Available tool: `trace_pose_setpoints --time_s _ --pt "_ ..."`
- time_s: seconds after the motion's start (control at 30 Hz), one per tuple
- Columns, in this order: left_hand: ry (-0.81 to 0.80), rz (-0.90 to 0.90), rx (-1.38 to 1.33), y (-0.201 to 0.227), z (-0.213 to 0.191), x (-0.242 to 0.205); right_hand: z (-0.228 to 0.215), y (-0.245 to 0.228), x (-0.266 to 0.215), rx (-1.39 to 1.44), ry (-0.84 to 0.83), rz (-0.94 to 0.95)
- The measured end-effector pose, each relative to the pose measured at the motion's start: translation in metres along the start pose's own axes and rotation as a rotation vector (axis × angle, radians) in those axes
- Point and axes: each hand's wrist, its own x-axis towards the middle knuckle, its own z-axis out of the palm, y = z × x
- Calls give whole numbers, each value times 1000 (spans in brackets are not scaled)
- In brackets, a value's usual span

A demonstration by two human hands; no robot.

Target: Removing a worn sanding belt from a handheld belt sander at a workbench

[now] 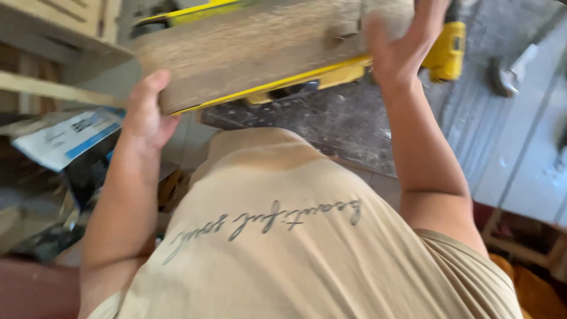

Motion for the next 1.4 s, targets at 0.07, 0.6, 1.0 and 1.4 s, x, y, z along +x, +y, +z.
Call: trace_pose_setpoints --time_s 0.07,0.6,1.0,1.4 --pt "30 62 143 19 20 -2 17 -66 13 58 -300 -78" --pt "10 90 198 21 52 -1 143 -173 2 -329 -870 -357" --pt "-173 59 47 18 39 -4 137 -183 -4 -169 -917 -272" --pt "196 31 658 33 54 -6 113 -136 -25 -254 -818 -331"
